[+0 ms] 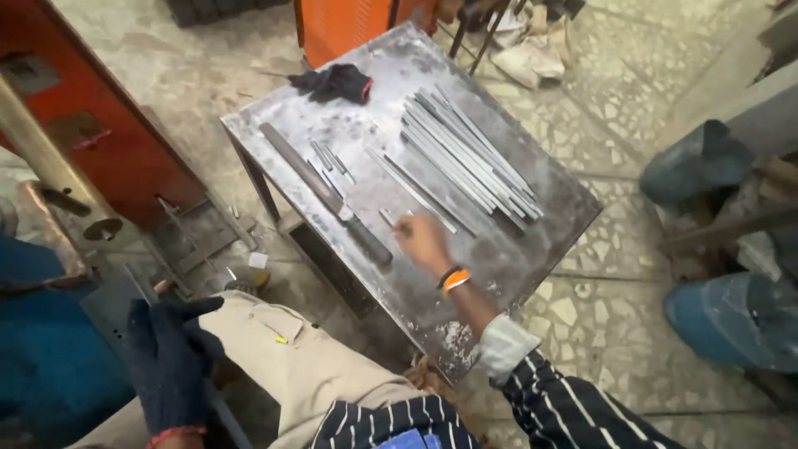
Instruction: Welding metal components to form rectangular frames using a spot welding machine.
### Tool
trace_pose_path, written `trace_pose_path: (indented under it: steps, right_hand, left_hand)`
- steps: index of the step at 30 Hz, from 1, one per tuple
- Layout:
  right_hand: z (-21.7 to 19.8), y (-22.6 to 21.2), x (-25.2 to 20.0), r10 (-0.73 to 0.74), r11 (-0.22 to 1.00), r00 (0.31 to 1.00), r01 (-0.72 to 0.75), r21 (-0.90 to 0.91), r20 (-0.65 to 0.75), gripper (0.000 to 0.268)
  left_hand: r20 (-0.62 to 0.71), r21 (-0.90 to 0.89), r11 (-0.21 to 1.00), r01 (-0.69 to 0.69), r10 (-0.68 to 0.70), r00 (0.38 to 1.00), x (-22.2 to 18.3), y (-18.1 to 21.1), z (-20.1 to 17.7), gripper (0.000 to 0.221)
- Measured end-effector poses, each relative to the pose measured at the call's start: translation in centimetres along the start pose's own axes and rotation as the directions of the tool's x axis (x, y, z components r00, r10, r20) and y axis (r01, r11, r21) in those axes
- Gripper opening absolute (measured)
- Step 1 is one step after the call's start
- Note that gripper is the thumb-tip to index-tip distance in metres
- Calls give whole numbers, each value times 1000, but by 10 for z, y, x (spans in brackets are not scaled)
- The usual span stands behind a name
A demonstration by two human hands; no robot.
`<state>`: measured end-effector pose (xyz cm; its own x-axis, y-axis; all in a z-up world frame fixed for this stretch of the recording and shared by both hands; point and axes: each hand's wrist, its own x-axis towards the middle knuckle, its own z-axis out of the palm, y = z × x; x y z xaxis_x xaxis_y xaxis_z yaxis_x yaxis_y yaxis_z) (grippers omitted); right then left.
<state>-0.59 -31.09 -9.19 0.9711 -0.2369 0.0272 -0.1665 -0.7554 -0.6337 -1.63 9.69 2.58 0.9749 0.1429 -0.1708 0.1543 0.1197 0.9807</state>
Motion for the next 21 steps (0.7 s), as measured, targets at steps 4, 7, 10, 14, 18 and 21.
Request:
trace_pose_path:
  steps: [4, 7, 10, 14, 18, 21]
  right_hand:
    - [-12, 63, 13, 179, 979, 978, -188, -76, -111, 17]
    - [0, 63, 14, 135, 990, 977, -139, -13, -164, 21]
    - [9, 24, 27, -36, 992, 972, 6, -128, -233, 23]
    - [42, 31, 61, -199, 833, 963, 69, -549, -181, 16]
    - [41, 15, 73, -36, 996, 973, 18, -82, -226, 13]
    - [33, -36, 60, 70, 954, 991, -34, 297, -111, 18]
  left_hand:
    - [11, 158, 986, 59, -61, 998, -4, 10, 4, 34]
    - [0, 244, 939, 242, -250, 968, -4, -2, 9, 36]
    - [-8, 448, 866, 223, -245, 969, 3, -18, 12, 37]
    - [54, 669, 742, -51, 20, 998, -13, 6, 23, 36]
    - [30, 710, 702, -61, 56, 998, -25, 16, 9, 27]
    - [40, 663, 691, -286, 349, 936, -25, 12, -5, 29]
